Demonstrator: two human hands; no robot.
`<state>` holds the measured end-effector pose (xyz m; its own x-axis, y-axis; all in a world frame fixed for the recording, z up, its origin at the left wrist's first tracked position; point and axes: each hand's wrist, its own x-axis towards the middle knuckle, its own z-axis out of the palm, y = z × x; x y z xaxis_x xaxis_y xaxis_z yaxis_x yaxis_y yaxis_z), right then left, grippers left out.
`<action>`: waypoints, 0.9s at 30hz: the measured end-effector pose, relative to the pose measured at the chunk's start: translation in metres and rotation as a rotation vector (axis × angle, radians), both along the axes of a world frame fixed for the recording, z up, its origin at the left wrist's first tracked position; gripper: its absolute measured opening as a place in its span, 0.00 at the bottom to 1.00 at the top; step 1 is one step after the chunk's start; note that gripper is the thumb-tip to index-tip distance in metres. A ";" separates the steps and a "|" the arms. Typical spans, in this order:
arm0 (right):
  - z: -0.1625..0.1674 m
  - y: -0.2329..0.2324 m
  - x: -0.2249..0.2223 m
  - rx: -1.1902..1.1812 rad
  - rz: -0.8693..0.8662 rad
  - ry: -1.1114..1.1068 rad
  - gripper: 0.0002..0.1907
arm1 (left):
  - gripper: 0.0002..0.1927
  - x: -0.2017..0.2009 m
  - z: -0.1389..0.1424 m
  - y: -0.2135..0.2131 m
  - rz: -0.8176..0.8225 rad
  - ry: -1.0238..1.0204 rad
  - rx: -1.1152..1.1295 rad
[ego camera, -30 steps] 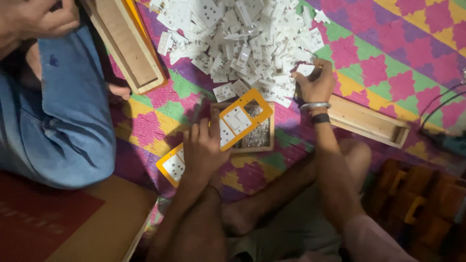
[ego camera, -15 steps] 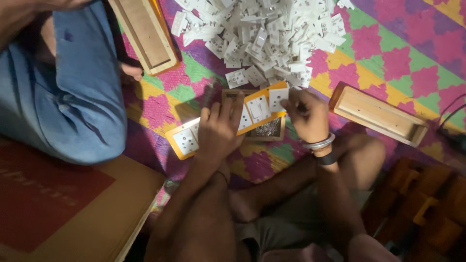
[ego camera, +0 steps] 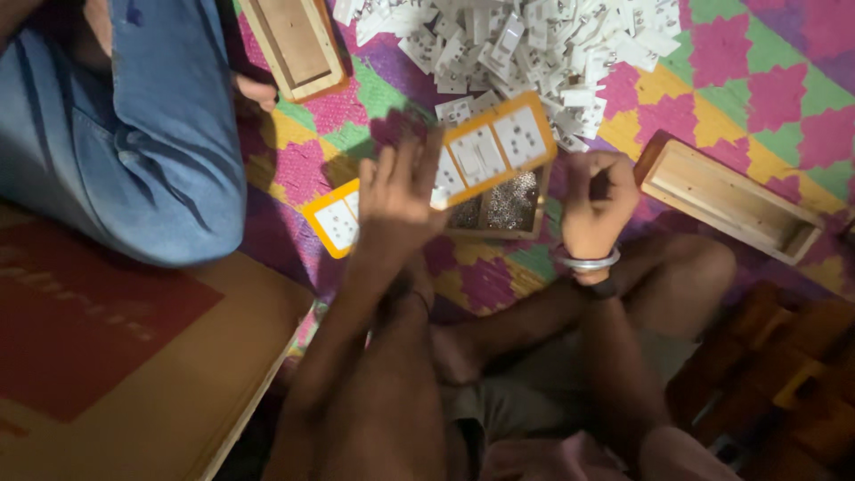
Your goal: The person sits on a patterned mat and assembles white electrical socket modules into yellow and red plastic frames. They pick up modules from a pile, insert them into the frame slots, and secure them with small metal screws from a wooden box. Another person works alongside on a similar task.
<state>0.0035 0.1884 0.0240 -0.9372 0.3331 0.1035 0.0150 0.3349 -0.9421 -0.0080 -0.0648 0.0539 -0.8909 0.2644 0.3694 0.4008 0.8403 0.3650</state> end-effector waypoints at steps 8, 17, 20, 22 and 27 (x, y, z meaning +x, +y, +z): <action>-0.055 -0.050 0.041 0.835 0.329 -0.241 0.20 | 0.45 -0.010 0.001 -0.005 0.097 -0.170 -0.064; -0.065 -0.018 0.046 0.947 0.332 -0.139 0.13 | 0.42 -0.002 -0.008 0.001 0.134 -0.079 -0.048; -0.052 -0.010 0.052 0.943 0.324 -0.135 0.15 | 0.44 0.001 -0.010 0.003 0.115 -0.013 -0.034; -0.047 -0.009 0.054 0.878 0.324 -0.093 0.14 | 0.47 0.002 -0.012 0.004 0.097 -0.037 -0.022; -0.062 -0.027 0.056 0.964 0.609 -0.167 0.27 | 0.47 0.006 -0.018 0.013 0.066 -0.055 0.012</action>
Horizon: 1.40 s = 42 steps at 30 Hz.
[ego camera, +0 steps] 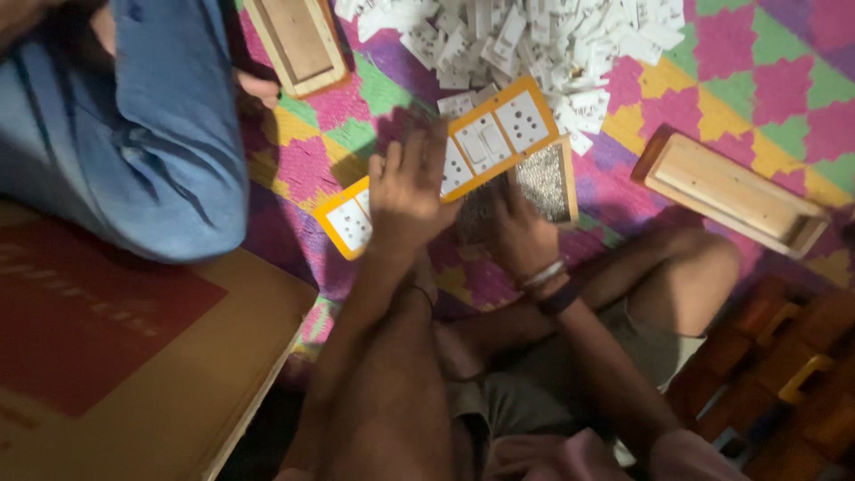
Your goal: The person sits on a patterned mat and assembles white electrical socket modules into yellow and red plastic frames. They pick up modules from a pile, insert them into the frame slots, and secure them with small metal screws from a wooden box. Another person works alongside on a similar task.
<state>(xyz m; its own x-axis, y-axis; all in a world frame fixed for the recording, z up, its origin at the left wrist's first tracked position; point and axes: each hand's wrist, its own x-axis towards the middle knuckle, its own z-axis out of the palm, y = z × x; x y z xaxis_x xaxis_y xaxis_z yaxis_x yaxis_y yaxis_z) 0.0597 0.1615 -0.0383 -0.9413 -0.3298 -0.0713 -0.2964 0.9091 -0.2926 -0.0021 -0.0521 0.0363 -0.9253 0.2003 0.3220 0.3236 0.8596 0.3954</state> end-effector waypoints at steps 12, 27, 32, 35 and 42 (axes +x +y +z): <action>-0.021 0.006 -0.004 -0.206 -0.077 0.054 0.15 | 0.39 -0.002 0.010 0.009 0.022 0.216 0.096; -0.031 -0.007 -0.003 -0.103 0.083 0.182 0.28 | 0.41 0.001 0.001 0.012 0.022 0.216 0.093; -0.021 0.001 0.002 -0.129 -0.070 -0.113 0.21 | 0.40 0.001 0.001 0.012 0.021 0.171 0.104; -0.014 0.001 0.003 -0.262 -0.109 0.006 0.20 | 0.40 0.001 0.002 0.011 0.010 0.187 0.110; -0.003 0.008 -0.004 -0.863 -0.341 -0.262 0.07 | 0.40 -0.001 0.002 0.009 0.015 0.169 0.071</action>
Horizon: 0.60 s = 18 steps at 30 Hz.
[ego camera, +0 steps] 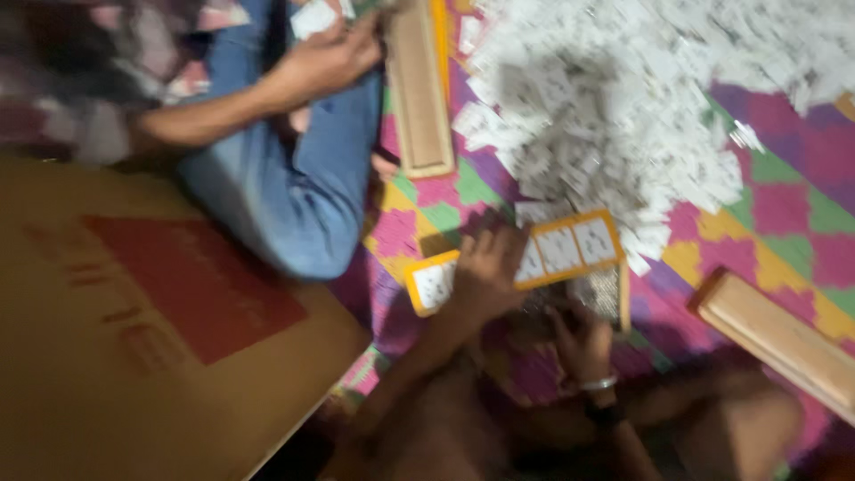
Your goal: The person sits on a patterned mat and assembles white electrical socket modules into yellow and red plastic frames. They pick up modules from a pile, insert them into the frame slots, and secure them with small metal screws from a wooden box. Another person works alongside on a similar task.
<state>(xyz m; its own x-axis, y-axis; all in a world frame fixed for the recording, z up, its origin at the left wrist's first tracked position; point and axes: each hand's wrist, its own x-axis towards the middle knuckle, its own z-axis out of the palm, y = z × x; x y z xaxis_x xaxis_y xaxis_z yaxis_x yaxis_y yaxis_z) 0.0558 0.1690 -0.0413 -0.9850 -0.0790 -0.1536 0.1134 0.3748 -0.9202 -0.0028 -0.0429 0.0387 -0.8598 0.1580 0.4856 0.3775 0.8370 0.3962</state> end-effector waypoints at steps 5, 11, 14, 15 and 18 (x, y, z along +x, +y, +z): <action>0.031 0.026 -0.010 -0.102 -0.153 0.004 0.07 | 0.47 -0.003 0.006 -0.007 -0.074 0.017 -0.010; 0.067 0.032 -0.046 -0.430 -0.369 -0.172 0.05 | 0.45 -0.005 0.021 -0.001 -0.027 -0.098 -0.080; 0.070 0.025 -0.054 -0.308 -0.339 -0.029 0.04 | 0.43 -0.004 0.023 0.002 -0.006 -0.084 -0.095; 0.070 0.024 -0.055 -0.240 -0.295 0.070 0.04 | 0.44 -0.003 0.023 0.001 -0.009 -0.120 -0.102; 0.066 0.023 -0.058 -0.059 -0.215 0.201 0.05 | 0.44 -0.002 0.020 0.000 -0.008 -0.098 -0.086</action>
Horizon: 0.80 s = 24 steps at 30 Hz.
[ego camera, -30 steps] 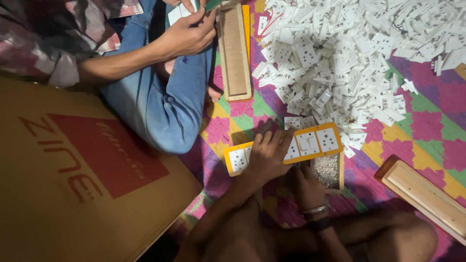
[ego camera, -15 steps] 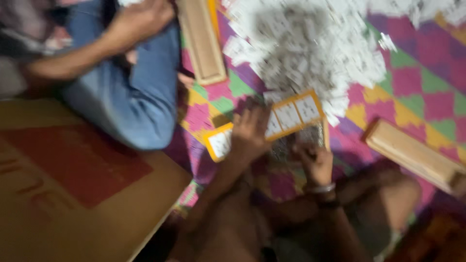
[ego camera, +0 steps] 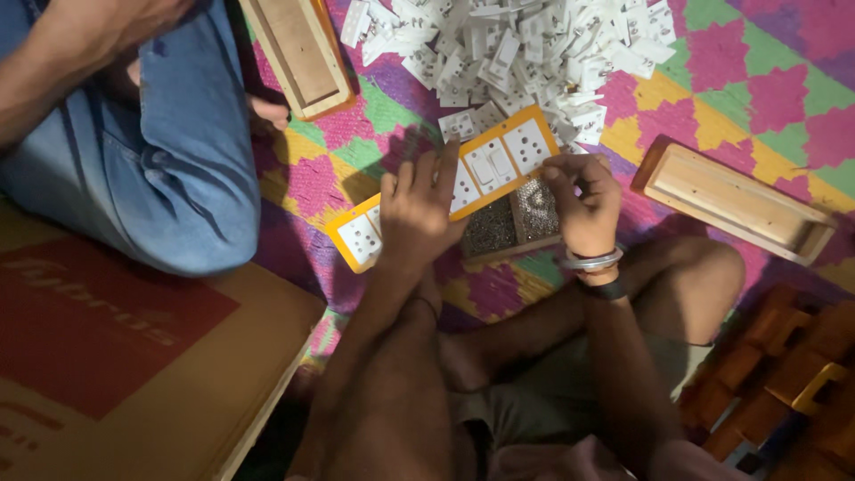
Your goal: The person sits on a patterned mat and assembles white electrical socket modules into yellow and red plastic frames. They pick up modules from a pile, insert them into the frame slots, and secure them with small metal screws from a wooden box. Another person works alongside on a similar task.
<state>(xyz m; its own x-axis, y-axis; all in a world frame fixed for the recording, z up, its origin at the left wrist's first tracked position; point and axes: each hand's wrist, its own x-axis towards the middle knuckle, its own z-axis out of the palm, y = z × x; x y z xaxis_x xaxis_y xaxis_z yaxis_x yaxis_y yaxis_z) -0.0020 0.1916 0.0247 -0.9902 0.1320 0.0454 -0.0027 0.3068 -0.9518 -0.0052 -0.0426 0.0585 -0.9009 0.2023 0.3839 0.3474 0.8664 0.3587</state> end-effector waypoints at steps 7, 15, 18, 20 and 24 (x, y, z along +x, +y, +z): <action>-0.008 0.000 -0.001 0.086 -0.019 -0.001 0.04 | 0.46 0.001 -0.003 0.000 -0.034 -0.030 -0.018; -0.005 -0.013 -0.003 0.000 -0.111 0.064 0.15 | 0.51 0.003 0.004 -0.001 -0.049 -0.073 -0.015; -0.008 -0.012 -0.009 -0.371 -0.220 -0.145 0.22 | 0.51 0.003 0.004 -0.001 -0.054 -0.091 -0.002; -0.013 -0.011 -0.008 -0.479 -0.238 -0.182 0.22 | 0.50 0.003 0.003 -0.001 -0.029 -0.108 -0.001; -0.029 -0.015 0.011 -0.133 -0.128 -0.080 0.14 | 0.44 0.004 -0.003 0.000 0.064 -0.052 -0.018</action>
<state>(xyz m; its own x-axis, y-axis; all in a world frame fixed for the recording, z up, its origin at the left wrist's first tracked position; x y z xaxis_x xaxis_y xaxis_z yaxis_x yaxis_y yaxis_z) 0.0092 0.1764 -0.0043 -0.9647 0.2568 -0.0590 0.1055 0.1712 -0.9796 -0.0010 -0.0428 0.0560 -0.9308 0.1503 0.3331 0.2725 0.8928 0.3587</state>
